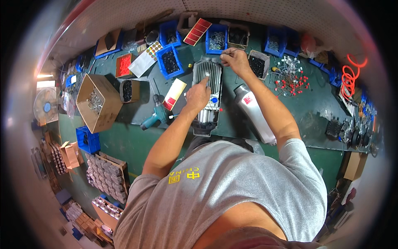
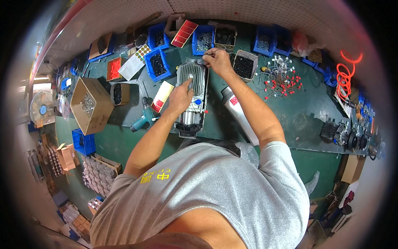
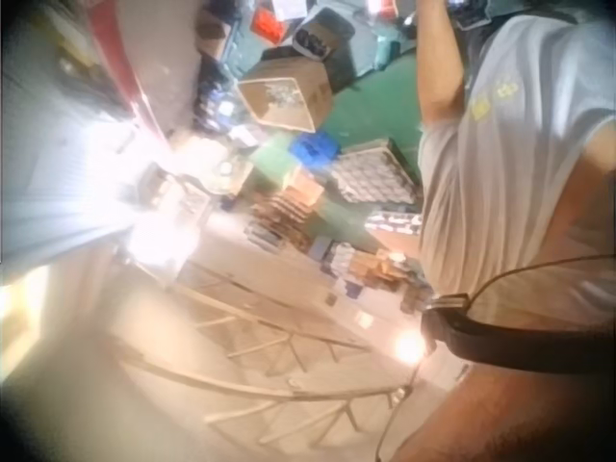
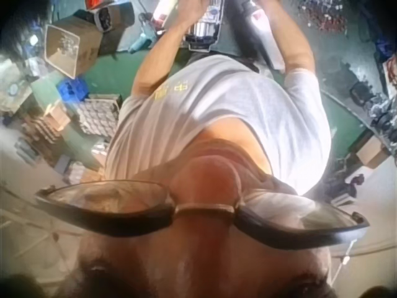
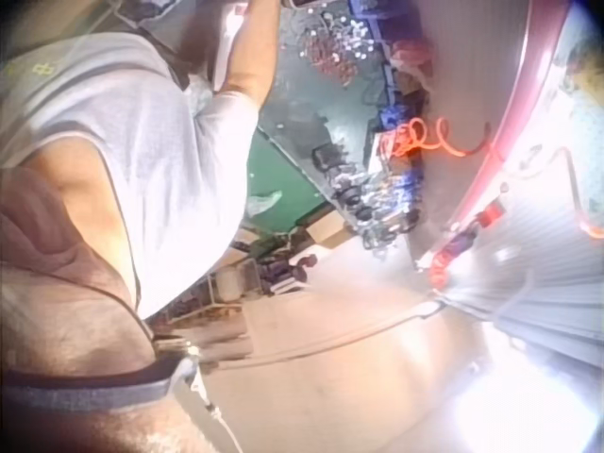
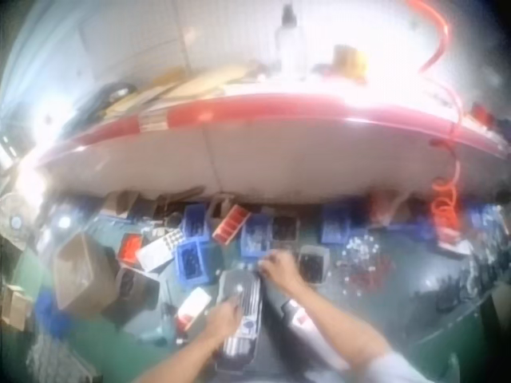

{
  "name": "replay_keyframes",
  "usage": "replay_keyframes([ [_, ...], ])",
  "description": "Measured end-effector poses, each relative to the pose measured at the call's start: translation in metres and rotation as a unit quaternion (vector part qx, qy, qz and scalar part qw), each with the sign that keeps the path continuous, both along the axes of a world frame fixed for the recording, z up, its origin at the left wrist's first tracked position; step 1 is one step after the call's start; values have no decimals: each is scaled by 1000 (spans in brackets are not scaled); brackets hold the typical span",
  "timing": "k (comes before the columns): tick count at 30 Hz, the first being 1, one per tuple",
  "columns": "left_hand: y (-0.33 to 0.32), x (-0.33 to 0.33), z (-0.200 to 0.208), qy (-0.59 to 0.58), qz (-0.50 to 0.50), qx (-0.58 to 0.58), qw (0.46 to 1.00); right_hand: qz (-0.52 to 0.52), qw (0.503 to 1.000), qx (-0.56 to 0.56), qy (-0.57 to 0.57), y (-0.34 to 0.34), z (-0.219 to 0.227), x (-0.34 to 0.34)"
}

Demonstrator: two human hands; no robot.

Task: The person assembles an electronic device by attaching a silver metal casing to a motor, applying labels, and using a power drill to secure components. They move the assembled unit to a cardboard sheet, then return to the workbench to unpack another casing and apply additional labels before attaching it to a motor.

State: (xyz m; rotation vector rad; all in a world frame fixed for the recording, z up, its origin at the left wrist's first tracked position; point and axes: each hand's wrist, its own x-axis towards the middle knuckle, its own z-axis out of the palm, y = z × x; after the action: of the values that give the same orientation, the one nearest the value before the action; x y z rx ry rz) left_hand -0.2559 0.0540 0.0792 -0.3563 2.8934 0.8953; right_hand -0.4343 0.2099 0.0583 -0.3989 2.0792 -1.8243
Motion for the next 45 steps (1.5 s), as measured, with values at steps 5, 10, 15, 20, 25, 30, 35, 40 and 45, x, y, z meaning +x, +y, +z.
replay_keyframes([
  [5, 0, 0, -1, 1, -2, -2, 1000, 82, 995, 45, 30, -10, -6, -13],
  [10, 1, 0, 3, -11, 5, -4, 1000, 177, 978, 92, 59, -16, -7, -28],
  [15, -1, 1, 3, -30, 8, 9, 999, 258, 956, 129, 57, -22, 16, -40],
  [20, 1, -2, 6, -47, 7, 6, 999, 283, 949, 105, 86, -29, 16, -44],
  [25, 0, -2, 8, -51, 12, 5, 999, 311, 905, 151, 248, -38, 34, -32],
  [30, 1, -2, 8, -47, 13, 13, 999, 275, 883, 144, 351, -29, 22, -3],
  [35, 0, -3, 12, -50, 16, 24, 998, 285, 870, 161, 369, -25, 20, 27],
  [40, -2, -2, 9, -32, 20, 30, 999, 292, 864, 174, 370, -26, 17, 34],
  [45, 0, 8, 32, -7, 6, 48, 999, 298, 854, 205, 374, -29, 15, 32],
])
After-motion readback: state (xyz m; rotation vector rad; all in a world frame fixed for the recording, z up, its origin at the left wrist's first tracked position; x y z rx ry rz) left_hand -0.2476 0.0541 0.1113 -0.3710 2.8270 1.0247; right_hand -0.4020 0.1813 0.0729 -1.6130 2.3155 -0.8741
